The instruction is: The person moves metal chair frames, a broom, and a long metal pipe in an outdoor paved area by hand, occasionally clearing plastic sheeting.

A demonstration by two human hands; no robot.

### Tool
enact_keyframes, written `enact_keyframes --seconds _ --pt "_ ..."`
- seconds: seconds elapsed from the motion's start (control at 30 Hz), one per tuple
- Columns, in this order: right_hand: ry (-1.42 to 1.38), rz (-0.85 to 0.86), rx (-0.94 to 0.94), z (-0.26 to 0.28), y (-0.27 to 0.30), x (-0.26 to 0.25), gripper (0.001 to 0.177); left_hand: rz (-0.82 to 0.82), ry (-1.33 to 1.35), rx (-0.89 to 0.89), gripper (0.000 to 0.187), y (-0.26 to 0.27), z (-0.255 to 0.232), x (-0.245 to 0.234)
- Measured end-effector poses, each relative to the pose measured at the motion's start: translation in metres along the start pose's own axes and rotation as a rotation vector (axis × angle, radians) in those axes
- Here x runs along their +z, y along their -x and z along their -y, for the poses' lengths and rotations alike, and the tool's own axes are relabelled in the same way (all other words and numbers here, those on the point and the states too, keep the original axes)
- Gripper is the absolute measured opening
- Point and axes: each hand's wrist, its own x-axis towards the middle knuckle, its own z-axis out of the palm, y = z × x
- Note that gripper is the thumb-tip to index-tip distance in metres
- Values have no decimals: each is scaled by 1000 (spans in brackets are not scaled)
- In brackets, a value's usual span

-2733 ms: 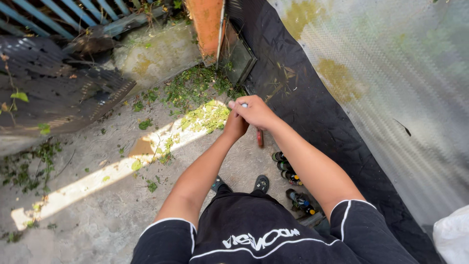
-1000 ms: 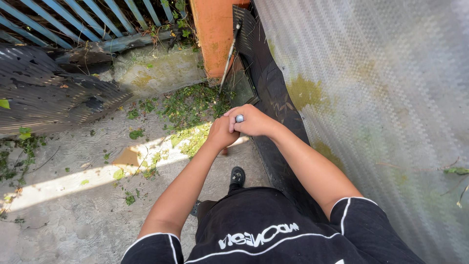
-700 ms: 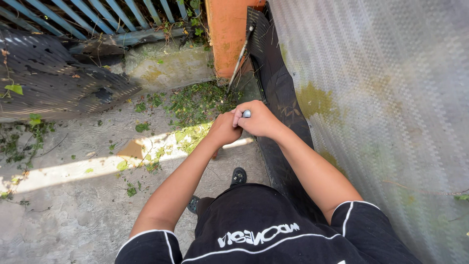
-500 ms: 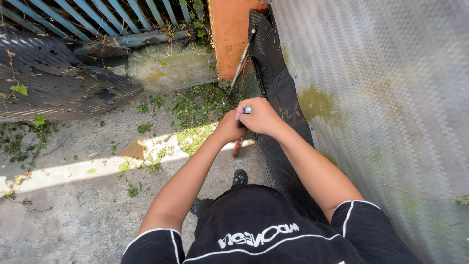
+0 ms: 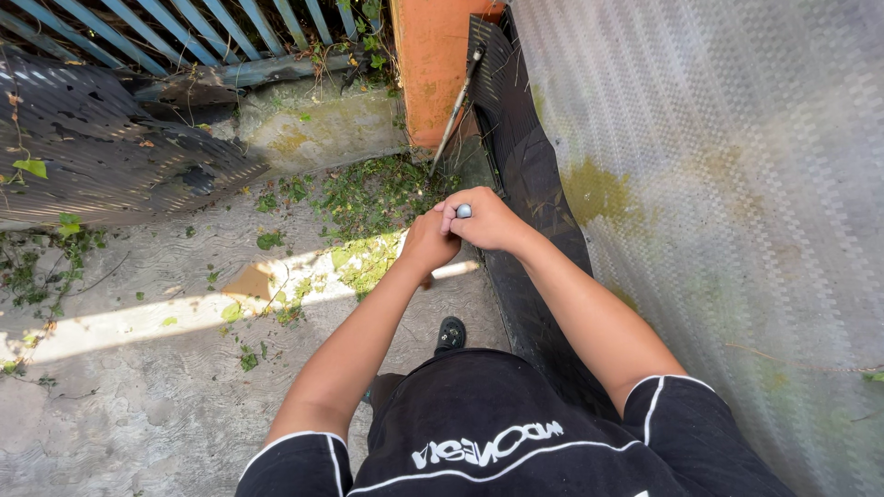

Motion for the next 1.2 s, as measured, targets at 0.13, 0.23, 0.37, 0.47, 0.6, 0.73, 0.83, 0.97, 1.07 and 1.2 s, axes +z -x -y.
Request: enact_keyframes --seconds 0.13,0.23,0.37,0.47,0.6,0.73,0.83,0.97,1.07,1.2 --pt "-31 -39 10 25 5 -3 12 -21 21 64 16 10 -11 -17" --pt "40 -71 3 46 5 -8 12 -5 15 105 17 7 -15 -24" --pt "160 -84 55 54 3 -12 12 -13 110 105 21 -2 -12 -12" --pt "187 -56 22 39 -3 -8 11 -10 141 53 19 -10 -3 2" --pt "163 -10 -12 9 -8 3 10 -76 120 22 23 -7 7 15" --pt "4 -2 -38 -6 5 3 10 -11 -45 -24 23 5 3 8" --pt "-63 -14 -31 -1 11 -1 13 -59 -31 70 32 14 -7 -8" --pt "-74 -66 -14 19 20 -1 13 -58 -37 186 34 25 -21 -26" --pt "-44 -74 -23 40 21 -5 13 -38 4 160 31 28 -33 -36" --pt "72 -141 16 59 19 -6 11 -9 52 91 26 17 -31 -27"
